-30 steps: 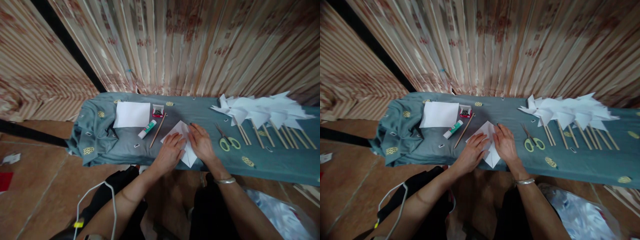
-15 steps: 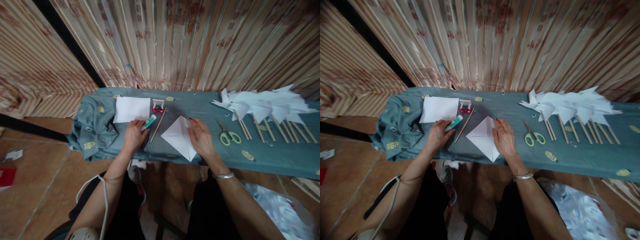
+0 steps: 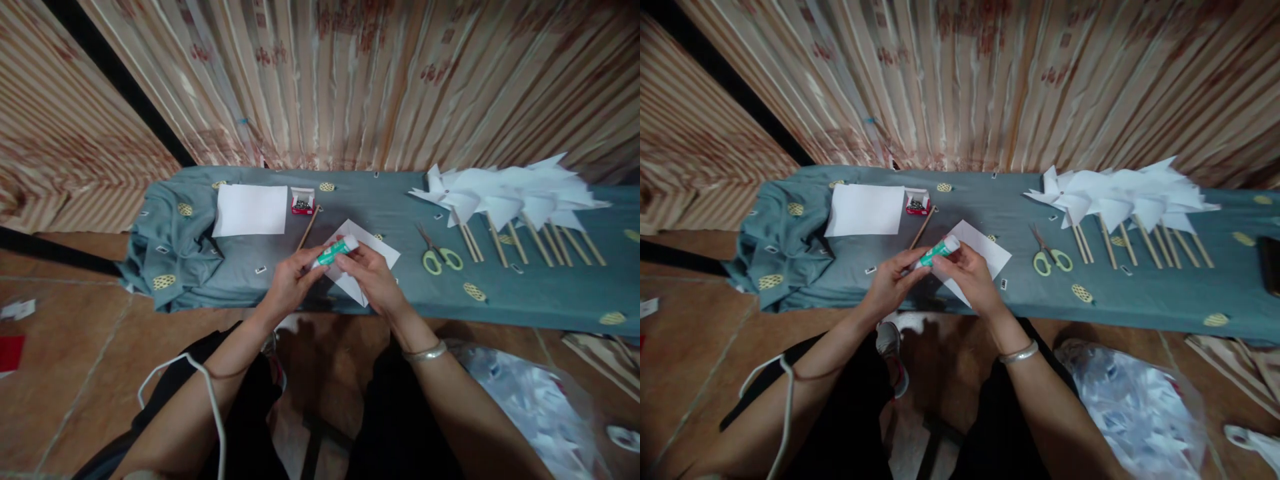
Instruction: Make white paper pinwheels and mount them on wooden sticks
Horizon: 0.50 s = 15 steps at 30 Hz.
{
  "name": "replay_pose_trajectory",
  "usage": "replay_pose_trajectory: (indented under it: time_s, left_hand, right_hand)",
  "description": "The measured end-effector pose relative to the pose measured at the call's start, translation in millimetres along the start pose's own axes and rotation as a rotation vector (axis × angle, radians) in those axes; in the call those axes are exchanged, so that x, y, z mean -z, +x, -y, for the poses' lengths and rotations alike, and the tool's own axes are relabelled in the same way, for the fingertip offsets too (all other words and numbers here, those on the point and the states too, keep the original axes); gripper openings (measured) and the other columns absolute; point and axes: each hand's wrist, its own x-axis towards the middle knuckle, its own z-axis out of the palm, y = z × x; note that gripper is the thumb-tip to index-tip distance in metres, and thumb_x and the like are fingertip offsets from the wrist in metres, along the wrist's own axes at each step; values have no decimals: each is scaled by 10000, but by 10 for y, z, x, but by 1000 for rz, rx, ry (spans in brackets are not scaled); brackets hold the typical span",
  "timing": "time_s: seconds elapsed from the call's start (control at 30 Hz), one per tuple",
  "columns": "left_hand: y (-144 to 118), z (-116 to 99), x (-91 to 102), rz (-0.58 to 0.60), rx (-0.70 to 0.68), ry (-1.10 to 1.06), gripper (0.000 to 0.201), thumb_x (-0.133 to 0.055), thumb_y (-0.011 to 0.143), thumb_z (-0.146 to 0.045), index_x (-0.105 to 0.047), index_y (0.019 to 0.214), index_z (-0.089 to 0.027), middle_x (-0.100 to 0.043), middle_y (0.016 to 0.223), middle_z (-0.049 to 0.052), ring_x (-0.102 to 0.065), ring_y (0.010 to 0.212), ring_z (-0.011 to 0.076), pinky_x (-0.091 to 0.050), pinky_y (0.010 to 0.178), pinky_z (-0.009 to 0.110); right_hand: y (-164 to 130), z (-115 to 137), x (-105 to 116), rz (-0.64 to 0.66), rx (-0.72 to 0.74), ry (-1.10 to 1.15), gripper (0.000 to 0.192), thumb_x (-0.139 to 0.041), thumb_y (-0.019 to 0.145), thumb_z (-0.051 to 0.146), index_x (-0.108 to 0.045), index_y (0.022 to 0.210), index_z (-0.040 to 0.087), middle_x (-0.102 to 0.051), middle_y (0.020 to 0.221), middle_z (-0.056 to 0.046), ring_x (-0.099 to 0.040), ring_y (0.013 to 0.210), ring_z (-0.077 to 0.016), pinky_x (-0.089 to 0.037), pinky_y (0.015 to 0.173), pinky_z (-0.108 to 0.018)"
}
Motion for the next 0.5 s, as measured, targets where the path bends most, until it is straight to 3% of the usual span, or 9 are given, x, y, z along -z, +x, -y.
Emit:
replay_pose_trajectory:
  time_s: [0.17,0.27,0.37,0.5]
  left_hand:
    - [31,-28,-106,34,75,-5,406,-649,851,-335,-663,1235,-204,-718,1208,74,-672,1078,245,-518,945,360]
    - [77,-19,-82,35,135,13,450,-681,815,-348,-658,1234,-185,-719,1207,82,-687,1023,248,-544,861,341]
    - [128,1,49,18,170,66,437,-675,807,-375,-676,1198,-180,-761,1076,70,-697,878,220,-544,746,302]
    - [188,129,346,-108,291,275,481,-630,818,-415,-656,1238,-183,-769,1011,52,-669,733,181,-528,727,285]
  right_hand:
    - [101,4,-61,-70,-122,223,304,-842,638,392,-747,852,199,-745,842,-7,-666,774,-140,-535,768,-273]
    - [180,38,0,-148,-122,354,238,-863,618,353,-748,761,201,-745,791,4,-659,707,-120,-542,666,-231]
    - [237,105,156,-260,-102,527,213,-880,622,319,-728,719,207,-752,791,27,-669,683,-84,-546,583,-158]
    - [213,203,465,-333,-109,632,155,-831,721,296,-705,733,208,-757,765,39,-703,710,-68,-557,550,-102]
